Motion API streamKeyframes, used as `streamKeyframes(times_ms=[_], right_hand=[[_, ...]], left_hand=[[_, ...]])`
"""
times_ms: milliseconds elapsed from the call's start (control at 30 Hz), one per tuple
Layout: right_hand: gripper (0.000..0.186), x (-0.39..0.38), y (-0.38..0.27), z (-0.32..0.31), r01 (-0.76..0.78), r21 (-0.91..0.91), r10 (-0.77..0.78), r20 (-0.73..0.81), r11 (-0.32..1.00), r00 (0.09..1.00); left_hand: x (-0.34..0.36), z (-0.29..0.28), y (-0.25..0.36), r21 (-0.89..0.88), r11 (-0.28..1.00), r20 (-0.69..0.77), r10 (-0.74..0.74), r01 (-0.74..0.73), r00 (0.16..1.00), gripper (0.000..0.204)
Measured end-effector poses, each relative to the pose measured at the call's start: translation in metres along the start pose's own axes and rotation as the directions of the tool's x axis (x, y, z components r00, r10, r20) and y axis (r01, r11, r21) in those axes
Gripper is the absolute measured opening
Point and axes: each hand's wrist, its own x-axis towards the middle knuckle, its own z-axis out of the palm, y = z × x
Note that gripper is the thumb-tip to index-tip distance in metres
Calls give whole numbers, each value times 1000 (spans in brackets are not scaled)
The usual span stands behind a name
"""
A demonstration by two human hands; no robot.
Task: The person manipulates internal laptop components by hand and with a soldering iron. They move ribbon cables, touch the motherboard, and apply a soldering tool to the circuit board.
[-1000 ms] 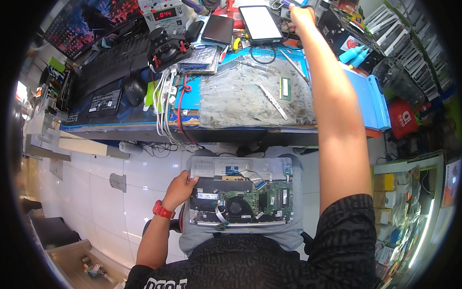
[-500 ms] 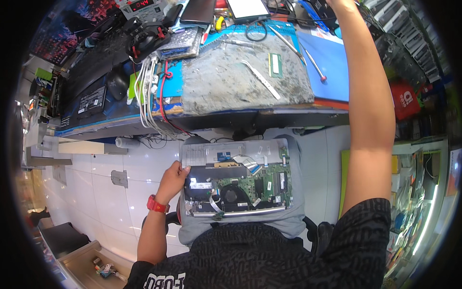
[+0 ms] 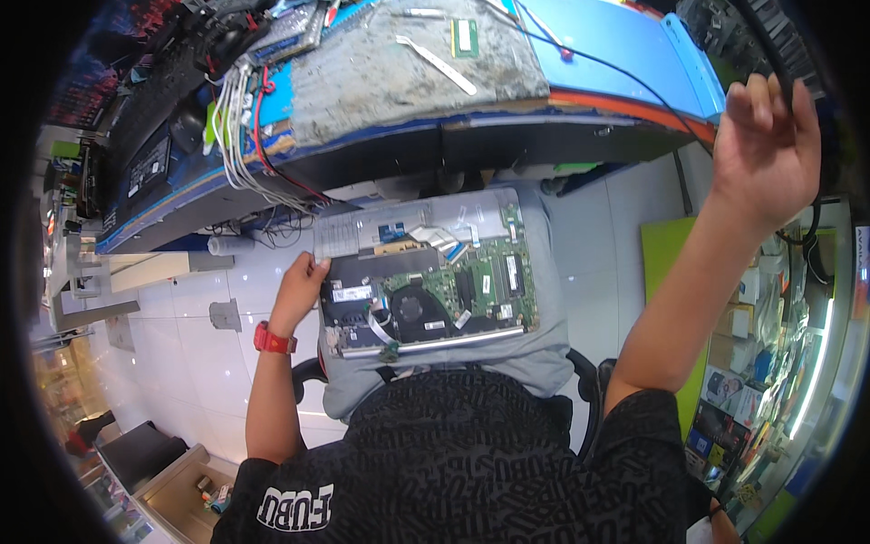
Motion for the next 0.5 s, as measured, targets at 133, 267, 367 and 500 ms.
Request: streamKeyframes(times_ms=[133, 267, 367, 500], right_hand=[[39, -68, 22, 9, -83, 83, 94, -142, 993, 985], [39, -123, 61, 20, -104, 127, 132, -237, 986, 963], [35, -160, 85, 27, -132, 72, 148, -330, 989, 932], [29, -211, 105, 34, -375, -22, 328, -440, 927, 836]], left_hand=[[2, 0, 2, 11, 1000, 4, 16, -16, 1000, 40], [2, -1, 5, 17, 1000, 14, -9, 9, 1000, 41], [2, 0, 6, 5, 1000, 16, 3, -3, 1000, 41], [3, -1, 6, -54, 998, 33, 13, -11, 999, 39]])
